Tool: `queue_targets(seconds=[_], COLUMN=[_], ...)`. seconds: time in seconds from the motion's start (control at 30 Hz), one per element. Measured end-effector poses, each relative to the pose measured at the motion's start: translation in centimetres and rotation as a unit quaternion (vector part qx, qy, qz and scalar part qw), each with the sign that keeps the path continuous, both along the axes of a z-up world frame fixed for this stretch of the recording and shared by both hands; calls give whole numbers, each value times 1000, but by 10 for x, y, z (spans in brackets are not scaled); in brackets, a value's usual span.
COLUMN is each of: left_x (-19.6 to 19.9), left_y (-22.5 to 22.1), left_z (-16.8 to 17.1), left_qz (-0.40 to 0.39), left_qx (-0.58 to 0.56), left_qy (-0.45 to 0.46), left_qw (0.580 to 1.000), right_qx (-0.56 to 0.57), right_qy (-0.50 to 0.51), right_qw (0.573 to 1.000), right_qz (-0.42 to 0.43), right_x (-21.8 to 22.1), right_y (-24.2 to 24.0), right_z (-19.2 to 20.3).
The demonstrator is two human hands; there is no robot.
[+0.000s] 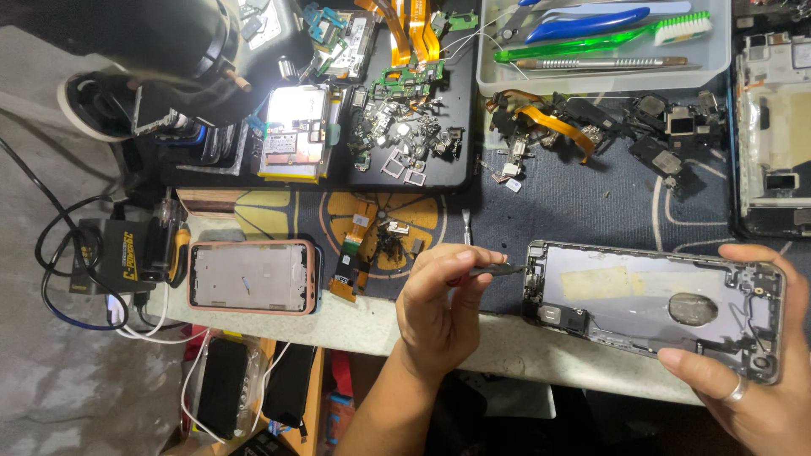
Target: The person disassembles a smartphone using a screwdriver and tweezers, removing screws and prying open the casing to access internal components. They manipulate small parts and connectors on the workbench.
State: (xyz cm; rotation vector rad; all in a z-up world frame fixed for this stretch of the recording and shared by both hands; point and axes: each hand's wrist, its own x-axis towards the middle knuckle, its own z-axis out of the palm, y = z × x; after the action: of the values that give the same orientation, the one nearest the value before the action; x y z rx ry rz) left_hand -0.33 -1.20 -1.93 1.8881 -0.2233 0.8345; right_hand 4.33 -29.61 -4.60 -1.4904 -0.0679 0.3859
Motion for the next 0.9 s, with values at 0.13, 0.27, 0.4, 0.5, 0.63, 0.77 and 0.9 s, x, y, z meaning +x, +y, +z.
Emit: queue_targets(seconds=[0.13, 0.27, 0.4, 0.5, 0.63, 0.77, 0.9], left_x=[0, 0, 3, 4, 2, 2, 1], left_y=[0, 0, 0, 0, 0, 0, 0], left_z=[2, 3, 2, 0, 0, -1, -1], left_qz=[0, 2, 9, 15, 20, 15, 11], left_qx=[6, 13, 21, 25, 27, 24, 17], left_qy=[-3, -7, -6, -6, -3, -4, -4], left_qw=[1000, 1000, 1000, 1000, 999, 1000, 1000], right_qx=[4, 2, 3, -13, -12, -13, -20], right_qy=[2, 7, 5, 4, 1, 1, -3], right_qw=[1000, 1000, 1000, 1000, 1000, 1000, 1000], right_qz=[3, -1, -3, -6, -7, -1, -1], right_x=[1, 1, 1, 0, 0, 1, 1], right_y=[1, 3, 4, 4, 3, 2, 2], right_z=[1, 3, 4, 5, 4, 3, 3])
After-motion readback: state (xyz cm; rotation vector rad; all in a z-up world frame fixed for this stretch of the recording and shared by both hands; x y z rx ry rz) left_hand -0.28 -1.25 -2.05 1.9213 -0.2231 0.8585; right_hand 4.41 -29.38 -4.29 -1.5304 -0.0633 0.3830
